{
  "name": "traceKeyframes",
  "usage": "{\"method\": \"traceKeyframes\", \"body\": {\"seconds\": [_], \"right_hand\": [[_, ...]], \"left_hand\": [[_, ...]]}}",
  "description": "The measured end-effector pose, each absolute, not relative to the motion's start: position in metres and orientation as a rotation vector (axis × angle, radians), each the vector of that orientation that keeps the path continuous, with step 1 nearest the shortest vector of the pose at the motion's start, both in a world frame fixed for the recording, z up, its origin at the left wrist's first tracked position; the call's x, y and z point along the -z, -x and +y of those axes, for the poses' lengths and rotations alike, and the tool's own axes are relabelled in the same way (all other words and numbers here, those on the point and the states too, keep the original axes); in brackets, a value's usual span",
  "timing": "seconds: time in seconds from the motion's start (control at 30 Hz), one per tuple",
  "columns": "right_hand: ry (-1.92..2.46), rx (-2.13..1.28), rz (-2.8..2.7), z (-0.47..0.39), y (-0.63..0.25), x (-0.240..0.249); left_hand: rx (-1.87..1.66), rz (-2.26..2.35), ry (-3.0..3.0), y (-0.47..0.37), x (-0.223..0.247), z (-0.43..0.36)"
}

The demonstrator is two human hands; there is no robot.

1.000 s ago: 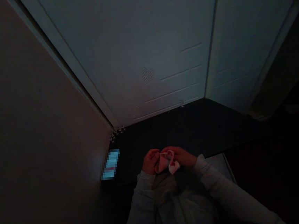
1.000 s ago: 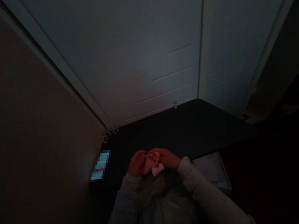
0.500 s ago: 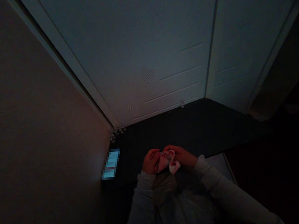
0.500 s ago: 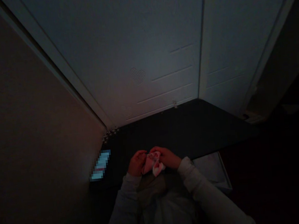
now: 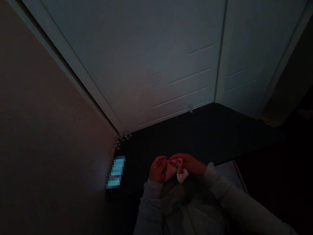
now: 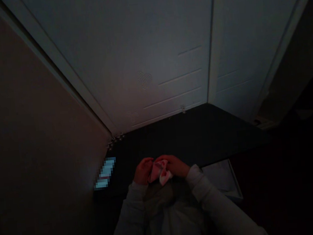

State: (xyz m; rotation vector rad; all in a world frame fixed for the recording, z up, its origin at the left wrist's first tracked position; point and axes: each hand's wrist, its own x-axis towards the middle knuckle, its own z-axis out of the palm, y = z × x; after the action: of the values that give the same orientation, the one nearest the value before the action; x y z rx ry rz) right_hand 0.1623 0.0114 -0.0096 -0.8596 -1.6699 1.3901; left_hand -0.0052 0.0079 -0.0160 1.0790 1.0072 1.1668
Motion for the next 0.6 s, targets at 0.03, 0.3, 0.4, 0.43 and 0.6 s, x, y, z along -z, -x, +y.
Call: {"method": "traceKeyframes", "body": {"seconds": [0.03,0.3,0.4,0.43,0.6], "right_hand": [[0.866,-1.386,-1.667,0.011,-0.162,0.009],[0.926,-1.271,-1.559,0.013,-0.161,0.016],[0.974,-1.236,-1.593,0.014,-0.162,0.019],[0.987,-1.236,-1.606,0.014,-0.163,0.018],[0.934,-1.268,-1.616,0.012,-0.165,0.013]], "left_hand": [[-1.168,1.01,-1.088,0.005,0.016,0.008],[-1.202,1.021,-1.086,0.006,0.021,0.01],[-1.207,1.041,-1.076,0.005,0.021,0.01],[-1.207,1.041,-1.074,0.005,0.021,0.01],[-1.205,1.003,-1.099,0.006,0.023,0.011]]}}
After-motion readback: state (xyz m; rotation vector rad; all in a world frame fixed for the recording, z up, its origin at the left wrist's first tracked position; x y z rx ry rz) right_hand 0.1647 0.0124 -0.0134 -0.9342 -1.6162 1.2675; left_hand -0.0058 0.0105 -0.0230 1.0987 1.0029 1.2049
